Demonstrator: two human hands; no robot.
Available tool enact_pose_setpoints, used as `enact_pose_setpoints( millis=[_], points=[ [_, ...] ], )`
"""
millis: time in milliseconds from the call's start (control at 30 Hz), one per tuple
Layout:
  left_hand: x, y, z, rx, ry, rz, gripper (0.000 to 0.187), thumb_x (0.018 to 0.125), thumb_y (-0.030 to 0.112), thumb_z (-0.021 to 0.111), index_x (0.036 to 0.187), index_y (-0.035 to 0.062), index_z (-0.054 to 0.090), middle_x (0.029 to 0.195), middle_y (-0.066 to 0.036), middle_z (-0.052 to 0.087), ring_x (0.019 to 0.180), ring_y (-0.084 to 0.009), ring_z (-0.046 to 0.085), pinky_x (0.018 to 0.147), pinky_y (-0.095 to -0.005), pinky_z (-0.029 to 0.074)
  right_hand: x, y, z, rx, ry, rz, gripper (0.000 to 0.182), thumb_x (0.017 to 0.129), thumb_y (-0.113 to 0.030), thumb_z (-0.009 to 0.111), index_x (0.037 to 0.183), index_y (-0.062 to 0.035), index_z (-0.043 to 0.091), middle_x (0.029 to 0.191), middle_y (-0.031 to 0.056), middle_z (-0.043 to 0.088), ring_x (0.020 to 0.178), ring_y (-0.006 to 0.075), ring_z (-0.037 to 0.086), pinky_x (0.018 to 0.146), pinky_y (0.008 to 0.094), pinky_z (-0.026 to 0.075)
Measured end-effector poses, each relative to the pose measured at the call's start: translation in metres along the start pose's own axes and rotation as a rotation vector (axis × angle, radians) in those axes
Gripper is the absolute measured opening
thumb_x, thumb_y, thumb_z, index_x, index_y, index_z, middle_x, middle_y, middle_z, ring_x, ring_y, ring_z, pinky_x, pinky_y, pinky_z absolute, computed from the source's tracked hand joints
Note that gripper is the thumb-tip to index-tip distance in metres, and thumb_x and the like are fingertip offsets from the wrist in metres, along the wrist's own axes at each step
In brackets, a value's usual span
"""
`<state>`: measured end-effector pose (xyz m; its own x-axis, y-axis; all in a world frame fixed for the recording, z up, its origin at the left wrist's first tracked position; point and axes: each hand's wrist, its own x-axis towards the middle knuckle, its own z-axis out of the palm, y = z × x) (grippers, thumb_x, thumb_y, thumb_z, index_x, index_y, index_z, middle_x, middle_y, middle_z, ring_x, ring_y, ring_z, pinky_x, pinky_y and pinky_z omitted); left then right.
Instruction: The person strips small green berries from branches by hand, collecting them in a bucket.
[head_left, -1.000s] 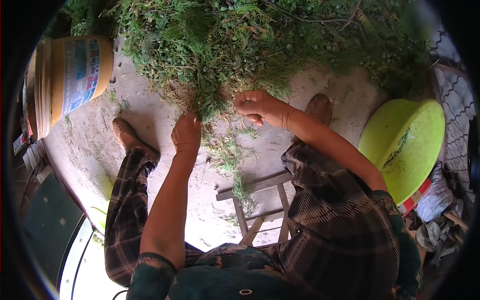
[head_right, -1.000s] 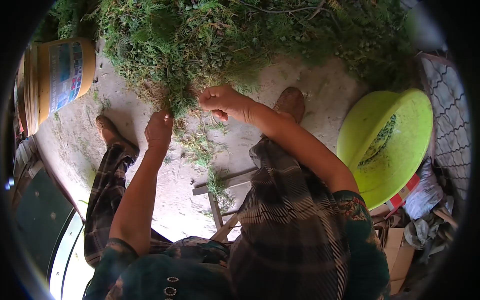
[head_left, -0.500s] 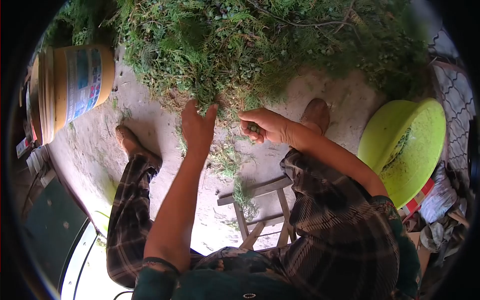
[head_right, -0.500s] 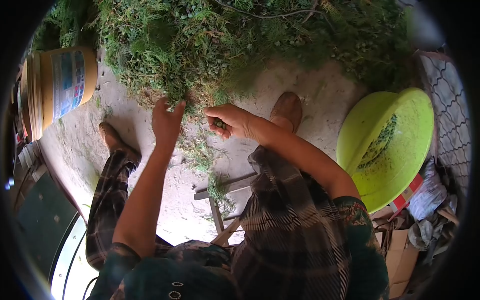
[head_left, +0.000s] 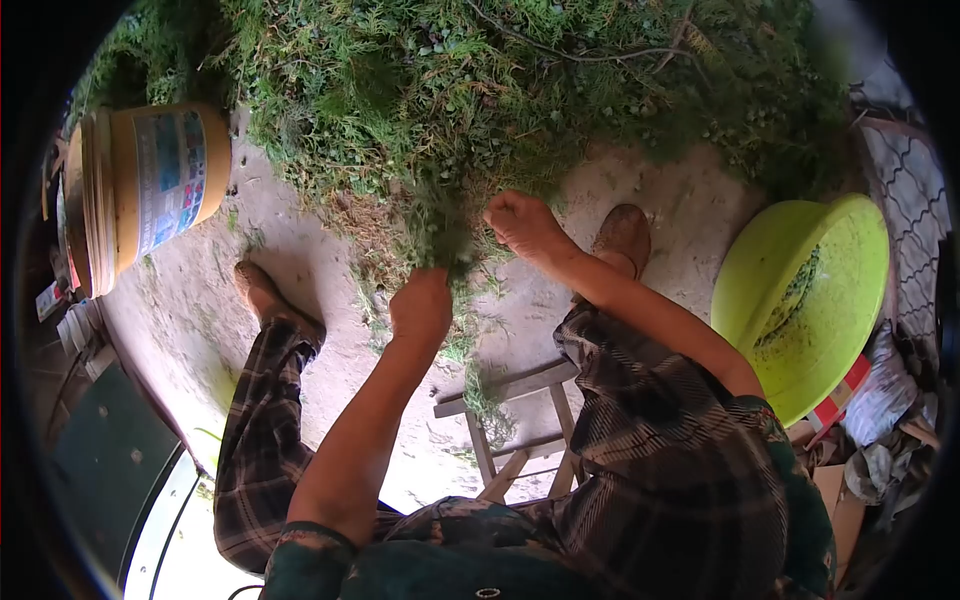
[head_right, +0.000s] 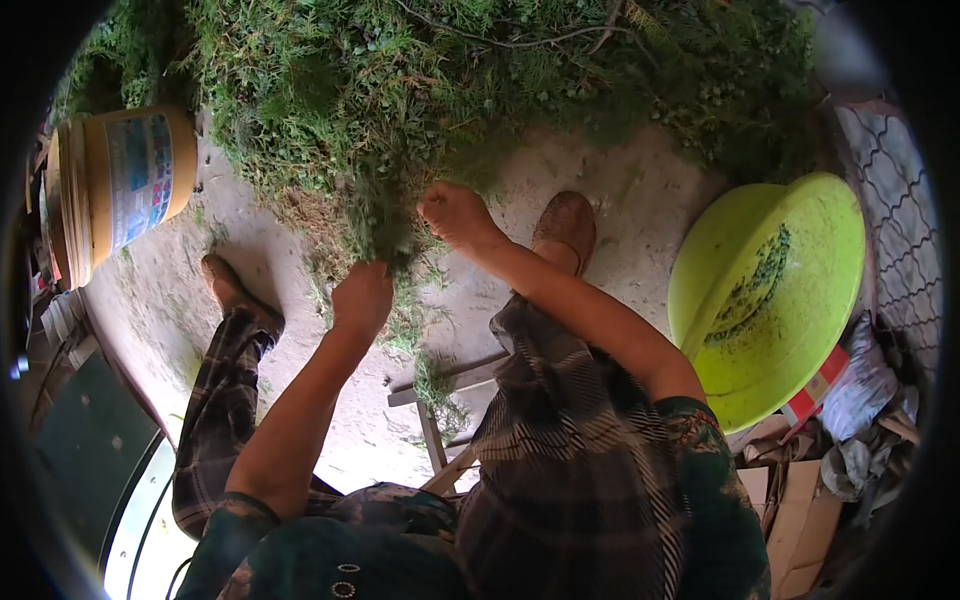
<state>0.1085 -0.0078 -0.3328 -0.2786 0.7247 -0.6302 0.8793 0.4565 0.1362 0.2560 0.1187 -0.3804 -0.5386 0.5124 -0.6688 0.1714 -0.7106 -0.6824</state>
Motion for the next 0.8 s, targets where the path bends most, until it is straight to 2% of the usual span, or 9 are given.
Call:
enact_pose_setpoints(
  millis=[100, 300, 367, 467, 567, 600, 633, 700, 800],
  points=[
    [-0.010, -0.011, -0.002, 0.084, -0.072, 0.035, 0.017, 0.083, 0.020, 0.056, 0.096, 0.0091, 0.059, 0.086, -0.016, 0.061, 0.082, -0.0339, 0.061, 0.069, -0.0448, 0.048, 0.004, -0.001, 0.004, -0.015, 0.010, -0.134, 0.012, 0.086, -0.017, 0.057, 0.086, -0.0058, 0.055, 0.065, -0.0023, 0.048, 0.056, 0.0066, 0.042, 0.050, 0.0244, 0.036],
    [0.008, 0.006, -0.028, -0.353, 0.363, 0.044, 0.026, 0.080, 0.022, 0.064, 0.103, 0.0111, 0.056, 0.094, -0.016, 0.056, 0.081, -0.0353, 0.058, 0.070, -0.0450, 0.046, 0.005, 0.004, 0.006, -0.279, 0.027, -0.042, 0.026, 0.082, -0.017, 0.062, 0.099, 0.0014, 0.055, 0.077, 0.0093, 0.058, 0.068, 0.0159, 0.055, 0.060, 0.0321, 0.045],
    [0.024, 0.024, -0.037, -0.251, 0.387, 0.132, 0.032, 0.079, 0.021, 0.065, 0.107, 0.0114, 0.054, 0.096, -0.016, 0.056, 0.082, -0.0355, 0.058, 0.070, -0.0447, 0.047, 0.010, 0.018, 0.007, -0.393, 0.074, -0.255, 0.031, 0.081, -0.017, 0.062, 0.103, 0.0026, 0.054, 0.080, 0.0130, 0.060, 0.073, 0.0188, 0.058, 0.065, 0.0341, 0.047],
    [0.042, 0.033, -0.036, -0.031, 0.353, 0.205, 0.040, 0.078, 0.019, 0.066, 0.114, 0.0117, 0.050, 0.097, -0.016, 0.056, 0.082, -0.0358, 0.059, 0.071, -0.0441, 0.048, 0.006, 0.005, 0.006, -0.738, -0.011, -0.250, 0.029, 0.082, -0.017, 0.062, 0.102, 0.0021, 0.054, 0.081, 0.0145, 0.061, 0.077, 0.0218, 0.059, 0.069, 0.0355, 0.048],
    [0.049, 0.033, -0.040, 0.032, 0.247, 0.105, 0.041, 0.079, 0.017, 0.064, 0.117, 0.0111, 0.049, 0.096, -0.016, 0.059, 0.080, -0.0351, 0.062, 0.070, -0.0420, 0.049, 0.008, -0.011, 0.005, -0.526, -0.210, 0.020, 0.027, 0.083, -0.018, 0.063, 0.101, 0.0004, 0.056, 0.077, 0.0121, 0.061, 0.070, 0.0202, 0.059, 0.064, 0.0347, 0.049],
    [0.050, 0.031, -0.043, -0.026, 0.191, 0.019, 0.040, 0.080, 0.015, 0.063, 0.118, 0.0107, 0.050, 0.095, -0.017, 0.061, 0.078, -0.0344, 0.063, 0.068, -0.0402, 0.050, 0.000, -0.030, 0.001, -0.401, -0.326, 0.115, 0.028, 0.087, -0.024, 0.061, 0.101, -0.0011, 0.056, 0.068, 0.0066, 0.057, 0.057, 0.0127, 0.054, 0.048, 0.0292, 0.045],
    [0.050, 0.021, -0.044, -0.021, 0.191, 0.024, 0.040, 0.080, 0.015, 0.063, 0.118, 0.0107, 0.050, 0.095, -0.017, 0.061, 0.078, -0.0344, 0.063, 0.068, -0.0402, 0.050, -0.006, -0.040, -0.005, -0.397, -0.323, 0.112, 0.028, 0.087, -0.024, 0.061, 0.101, -0.0011, 0.056, 0.068, 0.0066, 0.057, 0.057, 0.0127, 0.054, 0.048, 0.0292, 0.045],
    [0.044, -0.001, -0.056, -0.663, 0.312, 0.169, 0.039, 0.083, 0.011, 0.057, 0.122, 0.0090, 0.050, 0.094, -0.014, 0.064, 0.072, -0.0286, 0.065, 0.065, -0.0370, 0.051, -0.016, -0.058, -0.015, 0.250, -0.385, 0.155, 0.034, 0.090, -0.034, 0.058, 0.100, -0.0016, 0.054, 0.060, -0.0006, 0.048, 0.048, 0.0031, 0.041, 0.037, 0.0194, 0.031],
    [0.027, 0.002, -0.106, -1.373, 0.124, 0.049, 0.027, 0.091, 0.010, 0.047, 0.115, 0.0007, 0.055, 0.100, -0.011, 0.064, 0.087, -0.0159, 0.060, 0.080, -0.0295, 0.047, -0.020, -0.071, -0.021, 0.331, -0.299, 0.068, 0.032, 0.093, -0.034, 0.055, 0.099, -0.0025, 0.052, 0.064, -0.0015, 0.047, 0.046, 0.0012, 0.038, 0.035, 0.0167, 0.028]
  ],
)
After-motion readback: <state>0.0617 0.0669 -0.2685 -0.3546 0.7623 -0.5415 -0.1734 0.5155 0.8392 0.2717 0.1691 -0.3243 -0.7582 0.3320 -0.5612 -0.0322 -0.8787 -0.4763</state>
